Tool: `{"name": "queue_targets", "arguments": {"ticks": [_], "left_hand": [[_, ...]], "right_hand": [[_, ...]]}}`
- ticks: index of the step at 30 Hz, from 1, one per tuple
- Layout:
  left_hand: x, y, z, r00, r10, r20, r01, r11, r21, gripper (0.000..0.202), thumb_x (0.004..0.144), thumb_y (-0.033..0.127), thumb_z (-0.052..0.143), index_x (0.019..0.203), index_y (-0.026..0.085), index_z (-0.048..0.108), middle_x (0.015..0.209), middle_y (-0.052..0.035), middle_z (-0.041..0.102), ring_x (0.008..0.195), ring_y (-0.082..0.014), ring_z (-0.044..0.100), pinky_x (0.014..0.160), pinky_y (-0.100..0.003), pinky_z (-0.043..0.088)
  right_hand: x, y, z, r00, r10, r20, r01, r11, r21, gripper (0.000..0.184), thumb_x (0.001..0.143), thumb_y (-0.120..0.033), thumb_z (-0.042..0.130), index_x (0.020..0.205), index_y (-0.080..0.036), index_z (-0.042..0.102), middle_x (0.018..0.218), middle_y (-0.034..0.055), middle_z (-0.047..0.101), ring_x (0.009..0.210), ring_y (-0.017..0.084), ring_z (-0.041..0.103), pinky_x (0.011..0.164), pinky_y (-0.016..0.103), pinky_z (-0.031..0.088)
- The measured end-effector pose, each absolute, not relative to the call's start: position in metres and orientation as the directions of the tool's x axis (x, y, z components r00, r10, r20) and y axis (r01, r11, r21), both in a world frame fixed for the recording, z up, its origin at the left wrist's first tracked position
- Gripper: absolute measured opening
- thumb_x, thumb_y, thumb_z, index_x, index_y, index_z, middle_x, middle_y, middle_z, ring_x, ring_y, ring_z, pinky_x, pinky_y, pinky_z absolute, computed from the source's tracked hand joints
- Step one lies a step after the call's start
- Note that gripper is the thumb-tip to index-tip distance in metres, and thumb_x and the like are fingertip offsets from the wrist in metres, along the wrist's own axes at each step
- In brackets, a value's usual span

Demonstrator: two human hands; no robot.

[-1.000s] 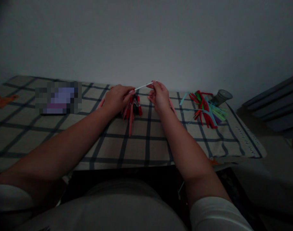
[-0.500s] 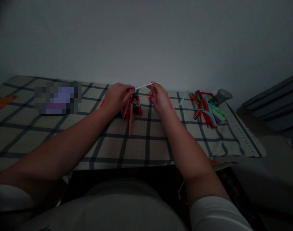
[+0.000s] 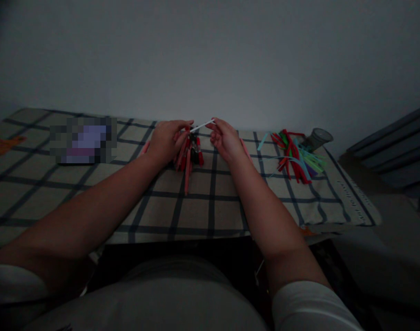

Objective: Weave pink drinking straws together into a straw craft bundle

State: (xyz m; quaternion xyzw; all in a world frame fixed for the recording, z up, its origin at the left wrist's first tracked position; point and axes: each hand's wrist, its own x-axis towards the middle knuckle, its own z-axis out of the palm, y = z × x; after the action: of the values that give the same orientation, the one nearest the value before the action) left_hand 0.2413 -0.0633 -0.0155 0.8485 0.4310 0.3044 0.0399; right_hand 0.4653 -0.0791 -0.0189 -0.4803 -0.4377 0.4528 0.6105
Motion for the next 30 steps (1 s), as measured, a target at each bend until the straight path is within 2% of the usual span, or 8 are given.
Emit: {"name": "queue_targets", "arguments": {"ticks": [4, 13, 18, 21, 25, 30], "left_hand": [[0.242, -0.064, -0.015, 0.433, 0.766, 0.476, 0.715, -0.613, 0.336, 0.050, 0.120, 0.029, 0.052, 0.164, 0.025, 0.077, 0.158, -0.0151, 0.084, 0.151, -0.0326, 0.077, 0.132, -0.047, 0.053], [0.242, -0.064, -0.014, 0.433, 0.757, 0.489, 0.692, -0.627, 0.358, 0.047, 0.117, 0.028, 0.052, 0.155, 0.025, 0.080, 0.156, -0.0151, 0.084, 0.148, -0.0341, 0.075, 0.130, -0.050, 0.053], [0.241, -0.064, -0.010, 0.440, 0.755, 0.486, 0.714, -0.622, 0.320, 0.040, 0.120, 0.037, 0.053, 0.141, 0.029, 0.086, 0.142, -0.0134, 0.087, 0.142, -0.0367, 0.073, 0.126, -0.052, 0.053], [0.240, -0.058, -0.016, 0.454, 0.717, 0.529, 0.695, -0.656, 0.293, 0.038, 0.122, 0.040, 0.054, 0.141, 0.031, 0.086, 0.136, -0.0118, 0.088, 0.138, -0.0355, 0.074, 0.124, -0.052, 0.053], [0.238, -0.047, -0.029, 0.464, 0.646, 0.606, 0.651, -0.713, 0.261, 0.039, 0.123, 0.044, 0.056, 0.139, 0.029, 0.088, 0.126, -0.0127, 0.088, 0.129, -0.0341, 0.075, 0.116, -0.050, 0.056], [0.238, -0.044, -0.033, 0.500, 0.616, 0.609, 0.644, -0.735, 0.215, 0.044, 0.124, 0.046, 0.055, 0.145, 0.026, 0.088, 0.125, -0.0137, 0.089, 0.124, -0.0352, 0.074, 0.110, -0.050, 0.055]], "right_hand": [[0.469, -0.076, -0.022, 0.169, 0.975, 0.142, -0.101, 0.161, -0.982, 0.048, 0.096, -0.074, 0.092, 0.110, -0.031, 0.078, 0.104, 0.0025, 0.089, 0.071, 0.015, 0.068, 0.068, 0.030, 0.061], [0.465, -0.079, -0.020, 0.189, 0.975, 0.116, -0.121, 0.140, -0.983, 0.046, 0.096, -0.073, 0.091, 0.107, -0.031, 0.075, 0.103, 0.0026, 0.087, 0.076, 0.016, 0.073, 0.067, 0.029, 0.059], [0.471, -0.073, -0.026, 0.186, 0.974, 0.130, -0.142, 0.158, -0.977, 0.045, 0.098, -0.072, 0.091, 0.114, -0.032, 0.079, 0.107, 0.0011, 0.090, 0.069, 0.012, 0.068, 0.067, 0.026, 0.061], [0.475, -0.069, -0.031, 0.209, 0.970, 0.125, -0.215, 0.170, -0.962, 0.043, 0.098, -0.069, 0.091, 0.117, -0.032, 0.080, 0.109, -0.0005, 0.091, 0.065, 0.010, 0.065, 0.068, 0.025, 0.062], [0.474, -0.066, -0.036, 0.236, 0.967, 0.097, -0.317, 0.171, -0.933, 0.040, 0.096, -0.064, 0.094, 0.116, -0.032, 0.079, 0.107, -0.0025, 0.092, 0.062, 0.009, 0.062, 0.067, 0.024, 0.061], [0.470, -0.068, -0.033, 0.255, 0.963, 0.088, -0.324, 0.170, -0.931, 0.038, 0.096, -0.060, 0.096, 0.112, -0.031, 0.078, 0.103, -0.0029, 0.091, 0.061, 0.008, 0.062, 0.065, 0.023, 0.060]]}}
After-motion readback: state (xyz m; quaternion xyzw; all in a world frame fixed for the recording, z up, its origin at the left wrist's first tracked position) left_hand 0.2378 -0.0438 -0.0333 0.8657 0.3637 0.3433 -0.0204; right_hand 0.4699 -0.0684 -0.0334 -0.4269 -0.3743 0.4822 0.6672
